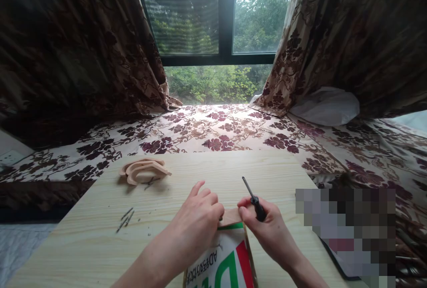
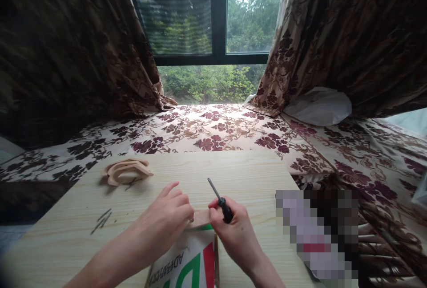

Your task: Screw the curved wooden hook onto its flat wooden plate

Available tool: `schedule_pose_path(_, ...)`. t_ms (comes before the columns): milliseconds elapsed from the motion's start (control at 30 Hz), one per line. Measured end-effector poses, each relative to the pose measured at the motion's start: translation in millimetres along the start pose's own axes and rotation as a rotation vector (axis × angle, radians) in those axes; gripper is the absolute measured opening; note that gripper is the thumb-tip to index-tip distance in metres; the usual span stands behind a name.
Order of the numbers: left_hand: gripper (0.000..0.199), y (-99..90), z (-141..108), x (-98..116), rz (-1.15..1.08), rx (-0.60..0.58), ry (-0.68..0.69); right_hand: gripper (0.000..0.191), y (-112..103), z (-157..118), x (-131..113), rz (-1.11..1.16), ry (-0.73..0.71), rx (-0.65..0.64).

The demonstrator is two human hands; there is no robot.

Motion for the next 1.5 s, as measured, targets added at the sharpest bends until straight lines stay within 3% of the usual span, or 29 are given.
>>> schedule_pose_path(433,0.021,16.3,7.3,-7.0,0.028,0.094,0.076,0.018,-1.2,1.3,-7.3,-0.054,-0.026,0.012)
schedule_pose_path(1300,0.023,11.8,19.5,-3.9,0.039,0.017,0.0,0.02,-1.6,4.4,-14.8,-0.03,-0.024,-0.042)
schedule_pose_path(1400,0.024,8.8,18.8,-1.3,0.038,0.004,-0.012,0.026,-11.5,2.6,-18.6,-0.035,-0.018,-0.07)
schedule_pose_path(1500,0.022,6.2,17.5,0.3,0.038,-0.005,-0.023,0.03,-35.0,-7.9,-21.6,-0.049,0.042,-0.069)
Point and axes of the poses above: each hand's wrist, its own z-axis towards the middle knuckle, its own y-axis out of the palm, x = y × z, the point moved 4 cm from there along z, towards the middle knuckle, and after that the axes turned 4 degrees about -y, right-handed, at the moved point
